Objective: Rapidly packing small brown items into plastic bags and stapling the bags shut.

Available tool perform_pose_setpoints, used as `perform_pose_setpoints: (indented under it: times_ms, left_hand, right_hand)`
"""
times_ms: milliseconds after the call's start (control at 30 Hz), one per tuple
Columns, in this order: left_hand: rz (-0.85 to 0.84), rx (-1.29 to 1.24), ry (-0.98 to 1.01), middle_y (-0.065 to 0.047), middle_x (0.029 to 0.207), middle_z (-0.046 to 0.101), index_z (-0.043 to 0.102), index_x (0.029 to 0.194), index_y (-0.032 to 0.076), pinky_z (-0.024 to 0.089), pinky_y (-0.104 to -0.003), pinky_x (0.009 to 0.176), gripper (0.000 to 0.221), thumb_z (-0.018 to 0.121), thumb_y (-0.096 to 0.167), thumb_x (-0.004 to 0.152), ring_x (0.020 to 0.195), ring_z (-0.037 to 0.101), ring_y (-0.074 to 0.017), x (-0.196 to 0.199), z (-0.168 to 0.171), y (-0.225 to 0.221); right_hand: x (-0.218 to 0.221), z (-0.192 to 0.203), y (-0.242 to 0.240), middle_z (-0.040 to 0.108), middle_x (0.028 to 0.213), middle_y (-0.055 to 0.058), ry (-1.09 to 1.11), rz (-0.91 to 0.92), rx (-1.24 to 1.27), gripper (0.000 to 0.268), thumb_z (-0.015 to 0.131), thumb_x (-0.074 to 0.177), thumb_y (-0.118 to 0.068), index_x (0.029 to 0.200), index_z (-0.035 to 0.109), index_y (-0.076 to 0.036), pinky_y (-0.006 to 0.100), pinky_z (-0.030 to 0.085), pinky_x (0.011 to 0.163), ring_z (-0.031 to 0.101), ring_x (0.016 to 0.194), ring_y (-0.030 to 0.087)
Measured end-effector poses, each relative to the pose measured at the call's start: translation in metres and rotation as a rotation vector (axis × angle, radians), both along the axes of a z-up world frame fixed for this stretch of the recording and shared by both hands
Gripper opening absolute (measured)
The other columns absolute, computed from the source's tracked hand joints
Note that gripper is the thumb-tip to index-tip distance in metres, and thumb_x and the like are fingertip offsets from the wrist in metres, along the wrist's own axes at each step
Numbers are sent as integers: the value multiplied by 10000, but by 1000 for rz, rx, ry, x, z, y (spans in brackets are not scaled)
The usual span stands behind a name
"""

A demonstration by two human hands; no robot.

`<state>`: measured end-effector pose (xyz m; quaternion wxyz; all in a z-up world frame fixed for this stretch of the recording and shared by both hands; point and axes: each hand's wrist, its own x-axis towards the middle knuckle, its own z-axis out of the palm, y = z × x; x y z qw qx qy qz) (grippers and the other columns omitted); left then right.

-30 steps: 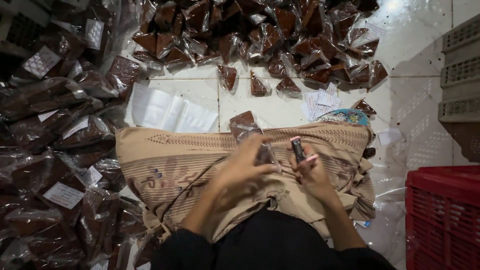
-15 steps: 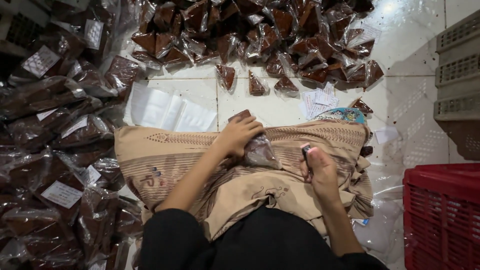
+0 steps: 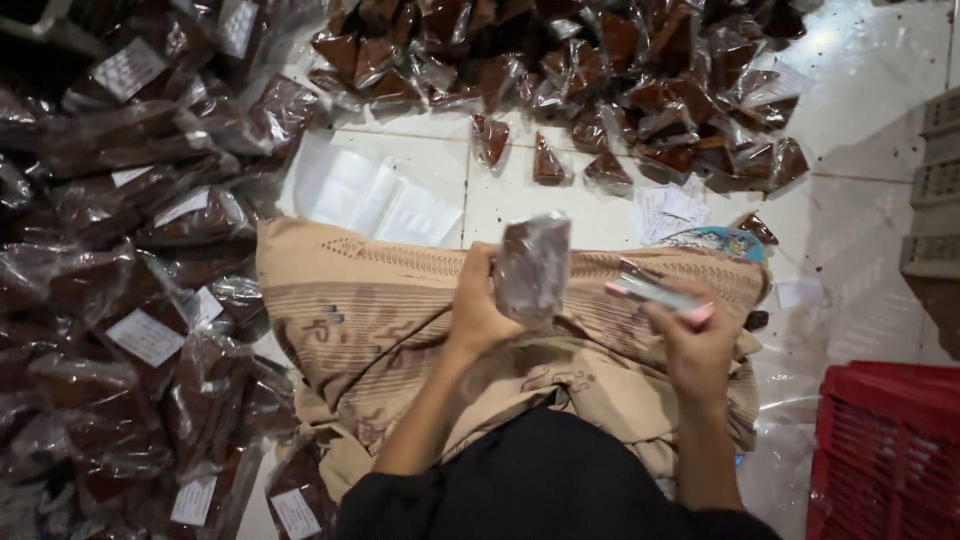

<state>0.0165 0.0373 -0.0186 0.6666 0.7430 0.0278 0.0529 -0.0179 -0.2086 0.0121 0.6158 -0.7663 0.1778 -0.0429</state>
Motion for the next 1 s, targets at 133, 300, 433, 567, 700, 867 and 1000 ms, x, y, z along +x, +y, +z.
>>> perform_pose_setpoints:
  times_ms: [133, 300, 433, 567, 700, 867, 1000]
  left_hand:
    - [17, 160, -153, -83, 917, 589, 580, 1045, 116, 516, -394, 780, 793, 937, 436, 413, 850, 621, -292, -19, -17, -6]
    - [54, 323, -128, -64, 966, 605, 570, 1088, 134, 502, -428, 850, 852, 918, 371, 346, 912, 623, -311, -38, -17, -14]
    - [81, 354, -146, -76, 962, 579, 563, 1111, 120, 492, -454, 815, 856, 922, 390, 381, 905, 611, -324, -43, -5, -19]
    - [118, 448, -136, -60, 975, 544, 550, 1114, 137, 468, -436, 789, 834, 873, 300, 363, 907, 589, -310, -49, -2, -25]
    - [153, 482, -180, -64, 953, 534, 567, 1091, 136, 427, -428, 758, 786, 828, 254, 360, 857, 580, -319, -49, 0, -26]
    - [160, 540, -217, -69, 945, 521, 570, 1081, 134, 414, -426, 746, 769, 798, 226, 353, 841, 568, -324, -51, 14, -26]
    - [159, 583, -227, -62, 954, 520, 576, 1085, 146, 408, -420, 755, 793, 790, 225, 326, 873, 567, -313, -53, -5, -27]
  right_hand:
    - [34, 41, 21, 632, 815, -6, -116, -195, 657, 145, 713, 915, -276, 981, 623, -183, 273, 567, 602, 603, 620, 146]
    - [61, 42, 50, 541, 711, 55, -390, 60, 605, 374, 459, 1073, -428, 831, 519, -149, 300, 533, 619, 596, 629, 192]
    - [77, 43, 76, 582, 709, 69, -642, 59, 498, 419, 416, 1072, -469, 812, 504, -152, 288, 586, 633, 628, 610, 182]
    - [78, 33, 104, 567, 634, 101, -733, 118, 334, 494, 339, 1080, -469, 774, 471, -105, 291, 542, 556, 612, 542, 213]
    - [68, 16, 103, 579, 622, 70, -713, 206, 393, 606, 285, 1046, -617, 803, 498, -105, 270, 558, 592, 645, 527, 179]
    - [65, 9, 104, 480, 519, 31, -674, 208, 375, 710, 178, 997, -719, 707, 460, -135, 235, 497, 512, 549, 413, 139]
    - [68, 7, 105, 385, 413, 1, -681, 158, 320, 745, 122, 996, -724, 600, 420, -168, 238, 449, 461, 443, 318, 116]
